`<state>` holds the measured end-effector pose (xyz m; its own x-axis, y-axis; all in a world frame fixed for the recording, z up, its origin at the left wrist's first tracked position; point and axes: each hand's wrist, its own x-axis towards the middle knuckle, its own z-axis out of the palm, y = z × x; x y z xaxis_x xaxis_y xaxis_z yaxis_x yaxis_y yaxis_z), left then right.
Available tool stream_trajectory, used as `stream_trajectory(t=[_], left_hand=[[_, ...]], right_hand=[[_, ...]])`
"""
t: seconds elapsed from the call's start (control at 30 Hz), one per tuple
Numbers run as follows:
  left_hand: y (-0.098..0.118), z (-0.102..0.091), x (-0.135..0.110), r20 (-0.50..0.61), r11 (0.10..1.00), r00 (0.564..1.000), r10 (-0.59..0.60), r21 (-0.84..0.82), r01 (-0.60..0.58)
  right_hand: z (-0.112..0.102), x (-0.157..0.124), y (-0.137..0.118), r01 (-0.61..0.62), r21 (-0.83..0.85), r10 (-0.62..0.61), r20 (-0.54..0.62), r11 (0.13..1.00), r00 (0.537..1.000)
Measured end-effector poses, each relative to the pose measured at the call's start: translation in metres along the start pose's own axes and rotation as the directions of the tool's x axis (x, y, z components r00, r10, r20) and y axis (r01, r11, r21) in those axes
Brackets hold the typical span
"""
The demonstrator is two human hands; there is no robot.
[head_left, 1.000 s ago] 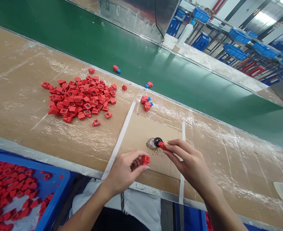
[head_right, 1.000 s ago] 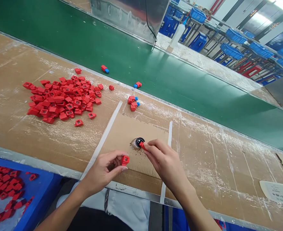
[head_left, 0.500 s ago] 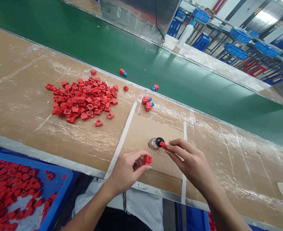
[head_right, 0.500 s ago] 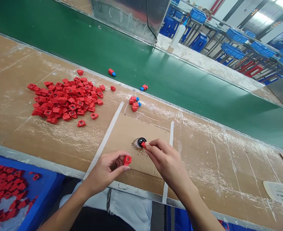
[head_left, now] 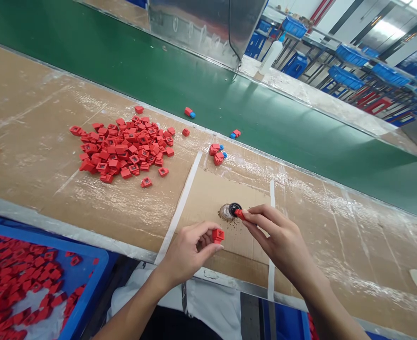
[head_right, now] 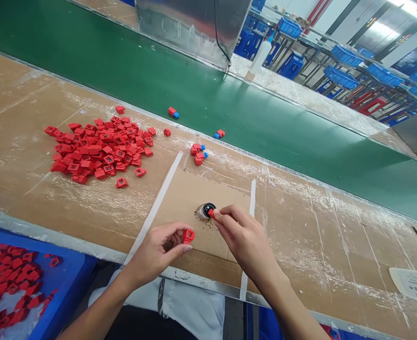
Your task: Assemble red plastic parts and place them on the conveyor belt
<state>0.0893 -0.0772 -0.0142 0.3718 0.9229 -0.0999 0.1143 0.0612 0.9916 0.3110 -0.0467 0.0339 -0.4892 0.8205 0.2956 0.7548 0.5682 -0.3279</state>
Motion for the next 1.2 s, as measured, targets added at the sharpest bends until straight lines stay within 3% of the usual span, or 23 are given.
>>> stream_trajectory(t=[0.4, 0.6, 0.87, 1.03, 1.2], left_hand=[[-0.001, 0.000, 0.000, -0.012, 1.000, 1.000, 0.006, -0.012, -0.006], [-0.002, -0.002, -0.001, 0.011, 0.992, 0.999, -0.033, -0.121, 0.034], [-0.004, -0.003, -0.001, 0.038, 0.980, 0.998, -0.059, -0.186, 0.065], [-0.006, -0.003, 0.000, 0.075, 0.972, 0.994, -0.078, -0.216, 0.093], [-0.005, -0.004, 0.000, 0.087, 0.967, 0.993, -0.085, -0.233, 0.104]], right_hand=[[-0.006, 0.005, 0.000, -0.012, 0.031, 0.013, -0.007, 0.999, 1.000], [-0.012, 0.009, 0.001, -0.076, 0.060, 0.082, -0.112, 0.995, 0.990], [-0.006, 0.003, 0.003, -0.172, 0.235, 0.197, -0.085, 0.957, 0.977], [-0.005, -0.005, -0.014, -0.248, 0.469, 0.274, 0.012, 0.848, 0.962], [0.012, -0.017, -0.031, -0.251, 0.540, 0.263, 0.057, 0.803, 0.963]])
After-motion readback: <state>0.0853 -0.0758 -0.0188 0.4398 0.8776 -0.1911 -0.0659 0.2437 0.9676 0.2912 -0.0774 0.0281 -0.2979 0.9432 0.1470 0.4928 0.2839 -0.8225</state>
